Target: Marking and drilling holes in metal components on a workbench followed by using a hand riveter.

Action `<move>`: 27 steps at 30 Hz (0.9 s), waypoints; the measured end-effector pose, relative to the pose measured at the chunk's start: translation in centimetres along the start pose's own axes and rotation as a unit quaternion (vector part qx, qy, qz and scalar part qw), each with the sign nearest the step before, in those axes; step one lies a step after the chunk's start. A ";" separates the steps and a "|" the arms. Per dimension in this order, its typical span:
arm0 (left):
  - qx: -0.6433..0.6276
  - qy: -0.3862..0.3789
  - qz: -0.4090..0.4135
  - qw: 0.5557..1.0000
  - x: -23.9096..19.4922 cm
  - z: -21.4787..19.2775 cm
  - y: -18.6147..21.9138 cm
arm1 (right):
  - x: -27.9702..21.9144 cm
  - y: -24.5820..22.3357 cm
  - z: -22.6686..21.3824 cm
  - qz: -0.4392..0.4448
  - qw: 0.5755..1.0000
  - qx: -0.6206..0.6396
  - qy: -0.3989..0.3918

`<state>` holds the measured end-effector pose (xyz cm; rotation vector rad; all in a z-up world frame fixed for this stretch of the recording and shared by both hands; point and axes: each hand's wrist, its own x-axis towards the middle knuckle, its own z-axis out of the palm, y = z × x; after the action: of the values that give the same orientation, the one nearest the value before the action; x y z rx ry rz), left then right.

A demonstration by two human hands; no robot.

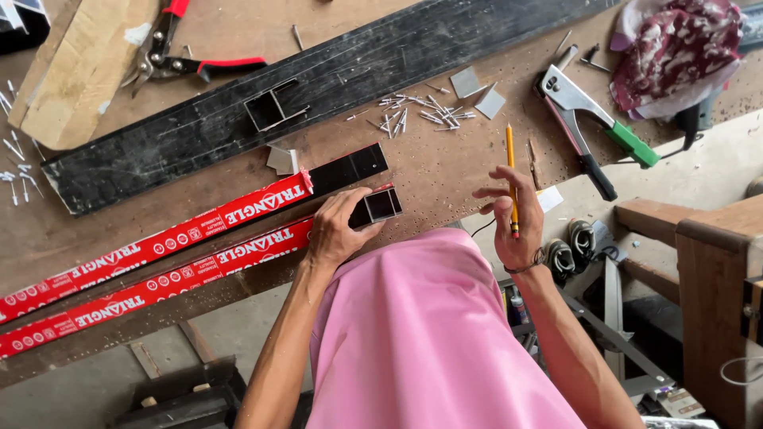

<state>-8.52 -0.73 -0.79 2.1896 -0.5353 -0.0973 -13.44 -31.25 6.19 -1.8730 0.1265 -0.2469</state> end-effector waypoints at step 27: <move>0.002 0.032 0.059 0.998 0.9 -0.2 0.2 | -0.4 -1.0 -2.0 0.011 0.999 0.036 0.000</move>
<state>-7.71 -1.03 -0.39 2.1516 -0.6259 0.0371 -14.33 -32.74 7.68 -1.7987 0.1365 -0.2336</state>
